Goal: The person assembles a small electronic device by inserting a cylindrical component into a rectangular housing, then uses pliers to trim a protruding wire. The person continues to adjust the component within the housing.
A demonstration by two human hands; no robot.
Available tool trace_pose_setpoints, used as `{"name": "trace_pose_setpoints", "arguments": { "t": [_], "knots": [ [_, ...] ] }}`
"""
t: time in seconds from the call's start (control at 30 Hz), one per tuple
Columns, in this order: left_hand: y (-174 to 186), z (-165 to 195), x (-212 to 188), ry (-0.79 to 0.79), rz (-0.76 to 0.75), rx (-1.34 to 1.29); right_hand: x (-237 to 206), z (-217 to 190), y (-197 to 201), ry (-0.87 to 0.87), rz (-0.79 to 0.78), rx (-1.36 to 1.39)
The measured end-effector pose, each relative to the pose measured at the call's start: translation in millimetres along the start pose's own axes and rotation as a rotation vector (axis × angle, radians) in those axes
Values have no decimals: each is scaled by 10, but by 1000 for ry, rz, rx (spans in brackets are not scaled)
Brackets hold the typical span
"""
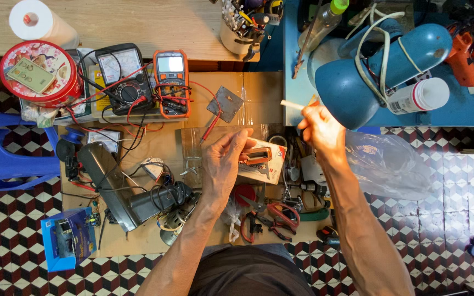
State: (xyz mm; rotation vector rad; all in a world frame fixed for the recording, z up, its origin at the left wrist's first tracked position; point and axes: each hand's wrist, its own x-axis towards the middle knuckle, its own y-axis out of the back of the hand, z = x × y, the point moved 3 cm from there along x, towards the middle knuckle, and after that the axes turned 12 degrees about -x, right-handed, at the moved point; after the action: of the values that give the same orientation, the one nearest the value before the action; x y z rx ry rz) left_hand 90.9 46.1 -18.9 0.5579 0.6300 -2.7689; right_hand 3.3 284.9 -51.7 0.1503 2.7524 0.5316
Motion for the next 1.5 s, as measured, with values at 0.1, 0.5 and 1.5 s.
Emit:
{"name": "trace_pose_setpoints", "arguments": {
  "t": [0.1, 0.5, 1.5],
  "knots": [
    [152, 8, -97, -9, 10, 33, 394, 99, 42, 20, 67, 9],
    [247, 129, -235, -148, -32, 117, -248, -164, 91, -100, -163, 226],
    [64, -357, -46, -674, -441, 1052, -1366, 566, 229, -144, -1, 510]
  ]
}}
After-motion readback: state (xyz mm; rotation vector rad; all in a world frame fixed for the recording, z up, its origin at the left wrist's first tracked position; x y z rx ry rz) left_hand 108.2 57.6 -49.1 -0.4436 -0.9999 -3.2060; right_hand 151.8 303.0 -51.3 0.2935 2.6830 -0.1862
